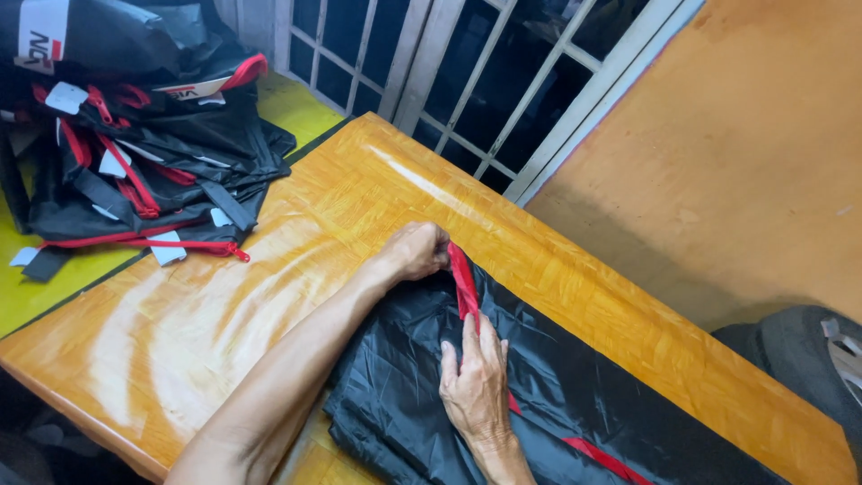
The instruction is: Folding a black and red garment on a wooden table, using a duster to smooth it out.
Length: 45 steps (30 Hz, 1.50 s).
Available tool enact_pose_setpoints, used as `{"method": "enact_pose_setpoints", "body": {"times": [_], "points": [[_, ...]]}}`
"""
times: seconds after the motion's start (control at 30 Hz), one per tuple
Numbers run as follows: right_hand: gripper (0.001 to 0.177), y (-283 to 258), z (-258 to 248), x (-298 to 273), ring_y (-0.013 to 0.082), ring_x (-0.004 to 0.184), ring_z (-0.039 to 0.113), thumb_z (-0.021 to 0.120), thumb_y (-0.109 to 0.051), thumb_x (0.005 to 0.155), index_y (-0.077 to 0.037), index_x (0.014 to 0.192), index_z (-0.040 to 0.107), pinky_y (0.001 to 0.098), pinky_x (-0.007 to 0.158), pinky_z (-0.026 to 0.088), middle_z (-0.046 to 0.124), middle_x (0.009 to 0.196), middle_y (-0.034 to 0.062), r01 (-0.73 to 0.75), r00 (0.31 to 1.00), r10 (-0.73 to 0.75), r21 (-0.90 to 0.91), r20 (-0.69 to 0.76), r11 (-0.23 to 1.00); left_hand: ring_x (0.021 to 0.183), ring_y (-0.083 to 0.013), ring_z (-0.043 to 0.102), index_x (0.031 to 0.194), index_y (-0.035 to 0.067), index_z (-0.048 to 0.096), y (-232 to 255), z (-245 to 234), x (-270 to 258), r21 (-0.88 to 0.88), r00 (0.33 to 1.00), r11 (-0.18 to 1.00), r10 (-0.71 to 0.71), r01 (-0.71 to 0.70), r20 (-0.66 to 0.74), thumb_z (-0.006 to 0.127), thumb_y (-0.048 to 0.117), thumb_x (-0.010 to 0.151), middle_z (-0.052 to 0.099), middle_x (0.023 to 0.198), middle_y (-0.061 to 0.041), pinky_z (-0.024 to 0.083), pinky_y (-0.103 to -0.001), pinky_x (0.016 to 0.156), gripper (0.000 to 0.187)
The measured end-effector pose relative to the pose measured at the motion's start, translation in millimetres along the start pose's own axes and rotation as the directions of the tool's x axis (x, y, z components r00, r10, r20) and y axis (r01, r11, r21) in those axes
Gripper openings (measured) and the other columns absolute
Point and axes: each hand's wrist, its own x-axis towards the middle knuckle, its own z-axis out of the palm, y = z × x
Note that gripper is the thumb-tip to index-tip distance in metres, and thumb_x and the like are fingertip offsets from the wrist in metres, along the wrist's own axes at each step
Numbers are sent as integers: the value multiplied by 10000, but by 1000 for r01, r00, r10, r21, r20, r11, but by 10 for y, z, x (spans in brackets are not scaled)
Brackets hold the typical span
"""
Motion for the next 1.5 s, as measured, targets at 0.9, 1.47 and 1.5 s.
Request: {"method": "enact_pose_setpoints", "body": {"times": [0.9,1.47,1.5], "points": [[629,1,-62,17,417,1323,540,638,-207,947,19,1502,448,549,1082,412,516,1478,254,1,995,18,182,-100,983,847,-388,641,670,166,556,229,74,-133,38,993,998,-54,58,-101,673,290,746,672,717,-84,409,-507,780,187],[462,34,3,-6,336,1447,459,555,-192,979,-33,1411,589,713,1105,288,461,1607,111,-2,999,-1,62,41,998,830,-177,731,1076,147,430,130,-221,-153,-625,967,747,-99,227,233,678,-40,895,692,943,-104,592,-278,663,359],[458,30,-1,-2,330,1452,455,551,-180,981,-32,1412,593,696,1123,270,468,1602,105,6,999,-9,56,52,998,800,-178,692,1080,145,495,71,-235,-133,-622,973,766,-19,163,231,632,-58,866,690,931,-110,572,-276,646,325]]}}
